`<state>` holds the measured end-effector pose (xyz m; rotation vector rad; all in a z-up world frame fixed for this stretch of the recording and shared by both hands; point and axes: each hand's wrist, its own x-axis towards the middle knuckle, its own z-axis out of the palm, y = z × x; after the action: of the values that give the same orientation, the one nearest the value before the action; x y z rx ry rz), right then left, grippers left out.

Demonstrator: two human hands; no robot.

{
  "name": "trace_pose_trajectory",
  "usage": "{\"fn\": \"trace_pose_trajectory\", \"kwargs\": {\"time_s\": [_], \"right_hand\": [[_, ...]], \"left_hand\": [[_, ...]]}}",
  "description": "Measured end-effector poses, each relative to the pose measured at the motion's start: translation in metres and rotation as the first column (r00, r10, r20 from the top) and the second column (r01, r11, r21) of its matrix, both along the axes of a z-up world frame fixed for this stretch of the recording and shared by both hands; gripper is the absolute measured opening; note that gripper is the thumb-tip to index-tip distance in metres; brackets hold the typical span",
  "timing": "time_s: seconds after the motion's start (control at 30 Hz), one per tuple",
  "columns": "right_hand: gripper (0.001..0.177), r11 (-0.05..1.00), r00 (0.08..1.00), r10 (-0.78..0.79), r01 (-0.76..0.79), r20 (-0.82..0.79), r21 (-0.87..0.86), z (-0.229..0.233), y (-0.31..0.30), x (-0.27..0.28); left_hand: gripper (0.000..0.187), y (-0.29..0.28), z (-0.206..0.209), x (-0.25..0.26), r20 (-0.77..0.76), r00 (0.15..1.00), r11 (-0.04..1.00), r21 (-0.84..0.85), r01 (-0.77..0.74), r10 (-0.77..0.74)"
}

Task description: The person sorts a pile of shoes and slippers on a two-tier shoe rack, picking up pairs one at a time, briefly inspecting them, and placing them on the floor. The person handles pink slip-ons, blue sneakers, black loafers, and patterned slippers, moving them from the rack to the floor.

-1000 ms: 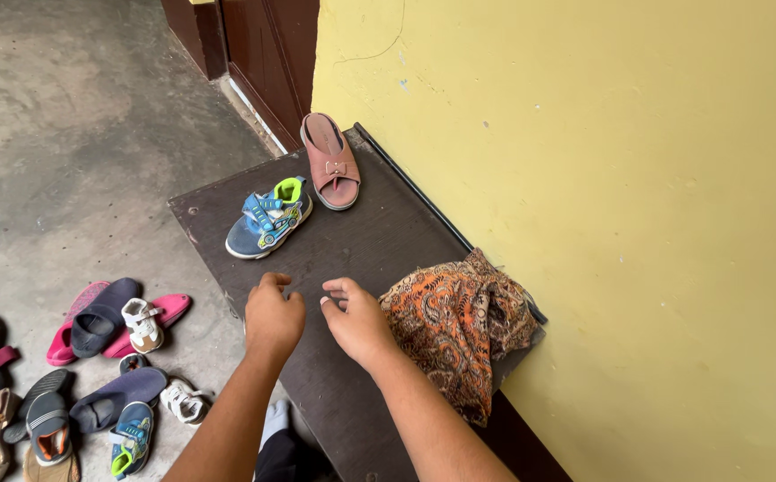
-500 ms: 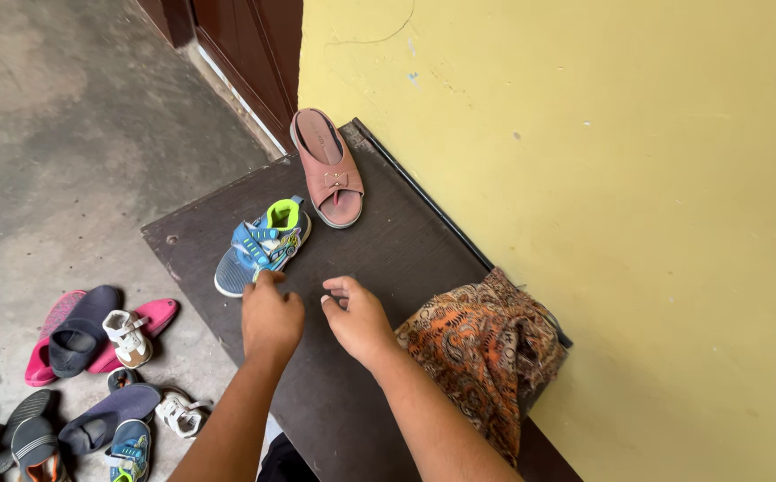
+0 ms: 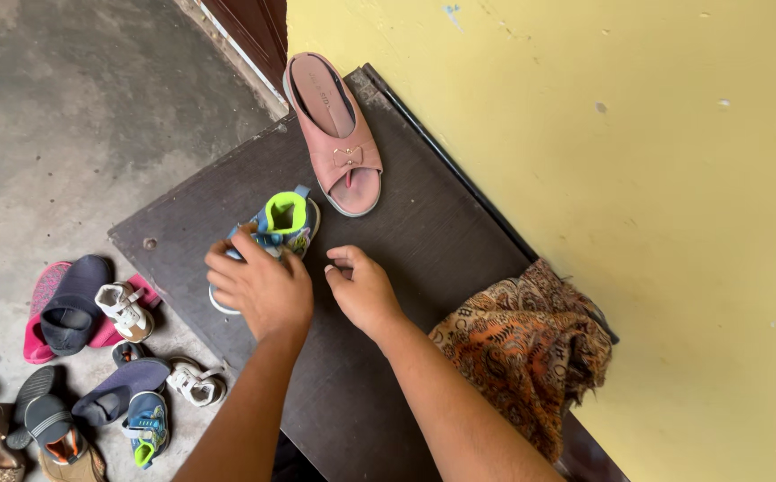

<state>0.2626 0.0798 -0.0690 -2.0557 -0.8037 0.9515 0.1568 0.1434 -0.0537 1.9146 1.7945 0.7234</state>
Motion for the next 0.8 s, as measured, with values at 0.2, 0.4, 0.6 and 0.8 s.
{"fn": "trace_pose_trajectory", "kwargs": {"time_s": [0.2, 0.4, 0.6, 0.8], "right_hand": [[0.037, 0.999, 0.998, -0.040, 0.039, -0.042, -0.009, -0.002, 0.024, 0.010], [0.044, 0.997, 0.998, -0.068, 0.069, 0.012, -0.037, -0.011, 0.041, 0.025], [0.054, 0.987, 0.994, -0.061, 0.073, 0.086, -0.141, -0.033, 0.039, 0.050], [0.048, 0.978, 0.987, -0.147, 0.154, 0.063, -0.137, -0.036, 0.043, 0.055]], "left_hand": [[0.047, 0.041, 0.016, 0.007, -0.084, 0.937, 0.918, 0.187, 0.349, -0.339], [0.064, 0.073, 0.004, 0.052, -0.123, 0.844, 0.831, 0.153, 0.535, -0.521], [0.091, 0.111, -0.001, 0.083, -0.035, 0.797, 0.769, -0.288, 0.570, -0.603], [0.103, 0.124, 0.009, 0.089, 0.015, 0.784, 0.693, -0.457, 0.557, -0.620]]}}
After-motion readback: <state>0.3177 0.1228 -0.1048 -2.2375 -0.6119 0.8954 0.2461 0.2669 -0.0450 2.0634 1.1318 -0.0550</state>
